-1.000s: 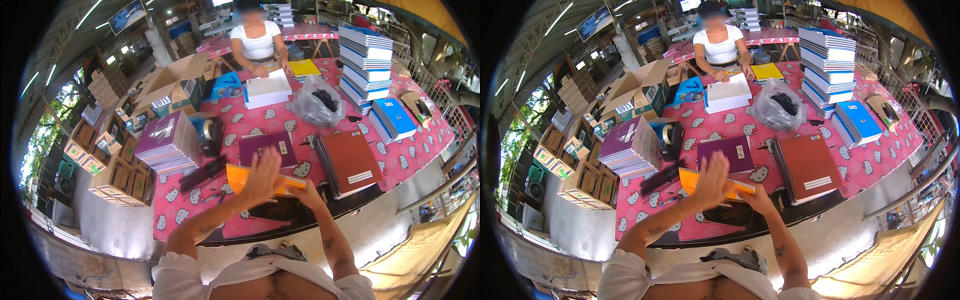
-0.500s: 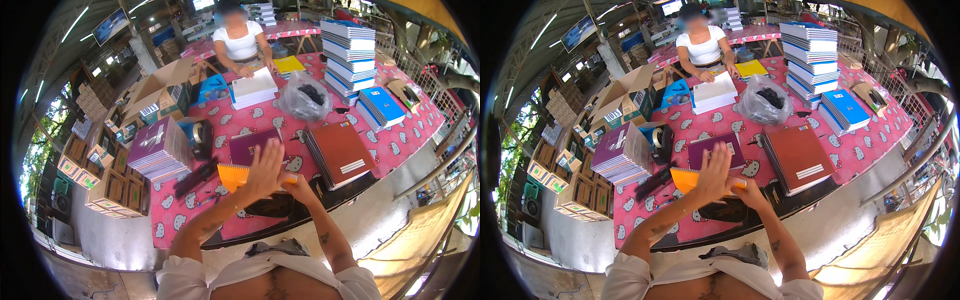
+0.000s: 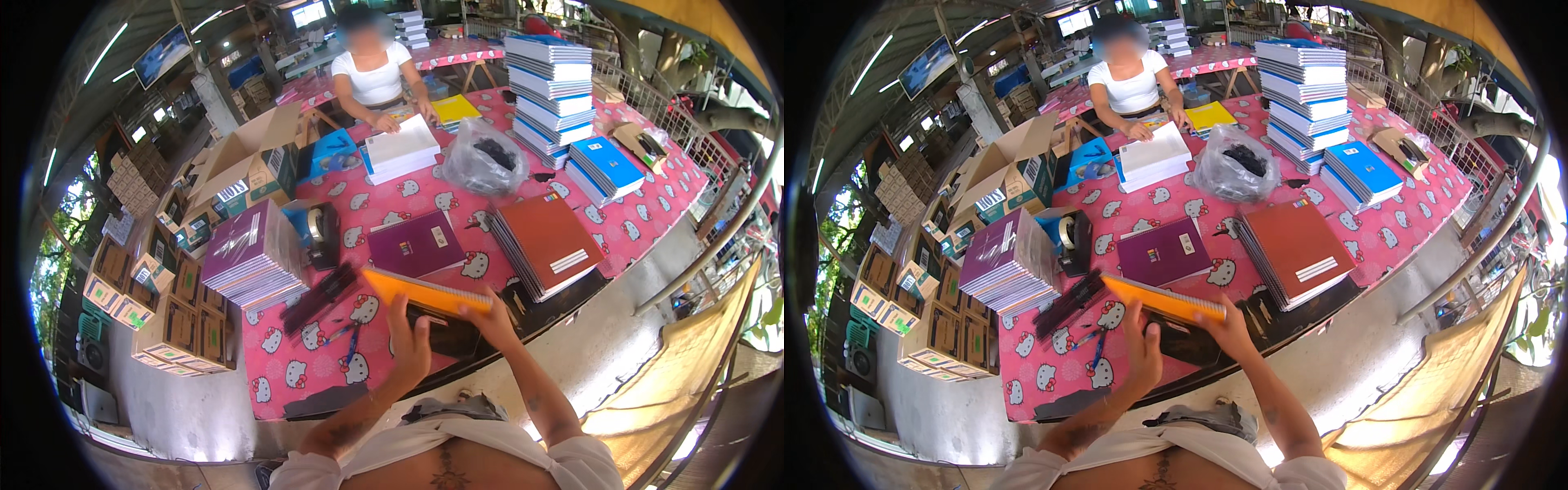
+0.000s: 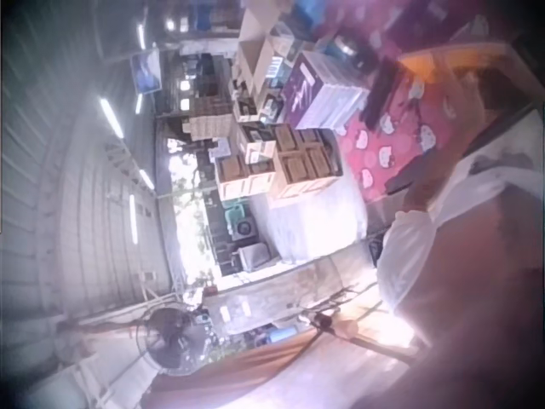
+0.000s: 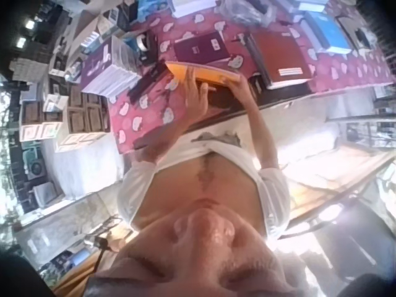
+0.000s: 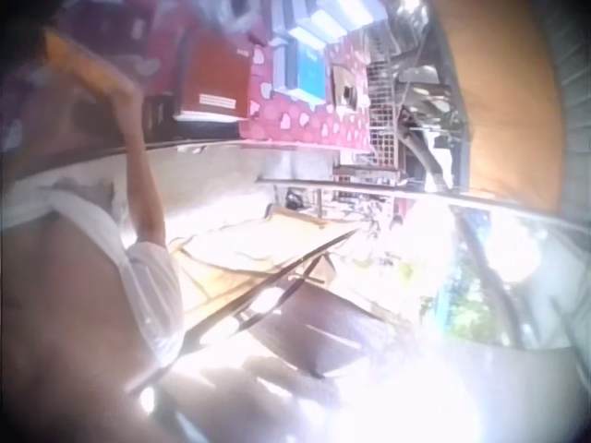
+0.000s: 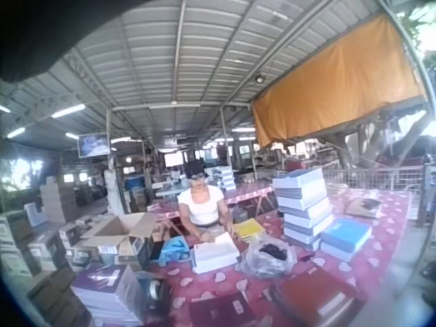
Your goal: The person picks up notebooks of various colors from a table, turns them over, and stacks them into groups.
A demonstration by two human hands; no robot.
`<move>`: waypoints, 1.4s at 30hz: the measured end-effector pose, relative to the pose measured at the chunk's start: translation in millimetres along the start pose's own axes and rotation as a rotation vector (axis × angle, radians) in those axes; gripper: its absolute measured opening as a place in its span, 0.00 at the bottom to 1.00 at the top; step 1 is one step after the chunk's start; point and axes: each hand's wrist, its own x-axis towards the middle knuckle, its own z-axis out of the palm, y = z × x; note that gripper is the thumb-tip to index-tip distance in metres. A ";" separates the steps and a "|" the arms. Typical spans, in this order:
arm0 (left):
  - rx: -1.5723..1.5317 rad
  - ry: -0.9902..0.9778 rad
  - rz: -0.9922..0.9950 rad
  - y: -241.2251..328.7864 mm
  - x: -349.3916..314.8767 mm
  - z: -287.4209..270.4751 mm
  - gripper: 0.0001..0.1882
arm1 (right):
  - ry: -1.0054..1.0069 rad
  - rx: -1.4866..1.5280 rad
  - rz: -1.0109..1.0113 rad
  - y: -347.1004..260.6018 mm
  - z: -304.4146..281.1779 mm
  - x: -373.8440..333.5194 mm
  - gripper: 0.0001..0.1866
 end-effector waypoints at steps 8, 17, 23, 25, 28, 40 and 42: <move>-0.214 -0.567 -0.663 -122.6 -26.0 -48.8 0.29 | -0.364 -0.679 -0.682 7.4 61.0 -59.0 0.24; 0.760 -0.286 0.255 -177.8 -63.2 -137.3 0.20 | 0.200 -0.984 -0.711 -41.0 127.1 -27.9 0.22; -0.805 -0.350 -0.828 -74.0 -11.7 -121.2 0.20 | 0.136 -1.000 -0.633 -69.6 109.7 18.9 0.09; -1.175 -0.351 -0.928 -42.9 -1.3 -118.3 0.20 | 0.145 -0.996 -0.636 -71.6 111.3 18.7 0.08; -1.292 -0.395 -0.915 -40.6 10.8 -115.4 0.21 | 0.160 -0.980 -0.641 -74.6 114.0 16.5 0.08; -0.166 -0.444 -0.200 -58.5 32.7 -124.6 0.18 | 0.119 -0.982 -0.638 -75.1 107.4 11.6 0.09; -0.062 -0.451 -0.172 -103.2 8.1 -122.8 0.17 | 0.095 -0.976 -0.619 -93.0 98.4 7.9 0.10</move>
